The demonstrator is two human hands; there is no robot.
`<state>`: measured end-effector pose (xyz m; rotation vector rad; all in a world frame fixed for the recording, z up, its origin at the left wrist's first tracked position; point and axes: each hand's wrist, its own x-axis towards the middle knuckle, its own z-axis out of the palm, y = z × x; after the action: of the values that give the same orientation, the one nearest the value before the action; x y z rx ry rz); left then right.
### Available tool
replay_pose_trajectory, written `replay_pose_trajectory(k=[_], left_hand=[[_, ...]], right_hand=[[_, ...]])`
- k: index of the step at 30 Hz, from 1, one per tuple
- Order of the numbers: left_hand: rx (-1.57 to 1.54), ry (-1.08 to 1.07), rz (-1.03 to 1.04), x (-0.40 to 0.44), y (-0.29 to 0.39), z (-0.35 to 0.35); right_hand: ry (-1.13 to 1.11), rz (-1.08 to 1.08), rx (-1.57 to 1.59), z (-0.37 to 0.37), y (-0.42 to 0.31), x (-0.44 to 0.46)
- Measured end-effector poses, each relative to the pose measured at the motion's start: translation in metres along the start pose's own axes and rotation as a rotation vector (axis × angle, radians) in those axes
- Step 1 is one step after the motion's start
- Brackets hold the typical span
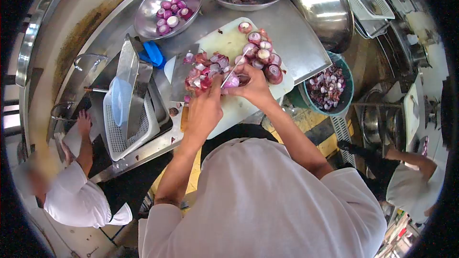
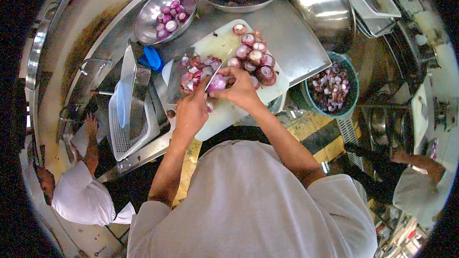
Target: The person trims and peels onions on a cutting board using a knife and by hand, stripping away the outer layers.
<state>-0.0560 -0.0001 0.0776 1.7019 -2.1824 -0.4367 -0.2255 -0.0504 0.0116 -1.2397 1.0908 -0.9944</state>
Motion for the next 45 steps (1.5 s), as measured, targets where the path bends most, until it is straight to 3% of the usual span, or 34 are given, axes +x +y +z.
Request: replay_pose_trajectory(k=[4,7,10,13,17,23,28,32,34,36,41,44,45], left_hand=[[-0.001,0.089,-0.103,0.002,-0.006,0.026],[-0.074,0.189,-0.071,0.003,-0.017,0.039],[-0.085,0.124,-0.159,0.005,-0.031,0.040],[-0.145,0.050,-0.215,0.009,-0.039,0.030],[-0.308,0.031,-0.151,0.003,-0.028,0.012],[-0.022,0.079,-0.003,0.001,-0.011,0.023],[-0.117,0.068,-0.171,0.007,-0.017,0.035],[-0.123,0.117,-0.158,0.009,-0.022,0.031],[-0.292,0.066,-0.286,0.011,-0.024,0.025],[-0.269,0.100,-0.245,0.012,-0.028,0.028],[-0.169,0.185,-0.174,0.013,-0.026,0.026],[-0.254,0.169,-0.272,0.015,-0.054,0.039],[-0.155,0.183,-0.262,0.018,-0.060,0.039]], right_hand=[[0.021,0.027,-0.017,0.000,0.003,-0.001],[-0.051,0.051,0.005,-0.002,0.001,-0.004],[-0.093,-0.056,0.114,-0.003,0.002,-0.004],[-0.152,0.056,0.305,-0.008,0.000,-0.002],[-0.069,0.014,0.208,-0.009,0.004,-0.001],[0.026,-0.046,-0.002,0.000,0.009,-0.001],[0.021,-0.024,-0.047,0.001,0.002,-0.008],[-0.163,0.055,0.269,-0.005,0.002,-0.010],[-0.249,0.068,0.334,-0.012,-0.001,-0.011],[-0.424,0.228,0.633,-0.018,-0.005,-0.014],[-0.424,0.260,0.721,-0.015,0.005,-0.010],[-0.439,0.199,0.721,-0.017,0.004,-0.011],[-0.468,0.155,0.732,-0.018,0.003,-0.011]])
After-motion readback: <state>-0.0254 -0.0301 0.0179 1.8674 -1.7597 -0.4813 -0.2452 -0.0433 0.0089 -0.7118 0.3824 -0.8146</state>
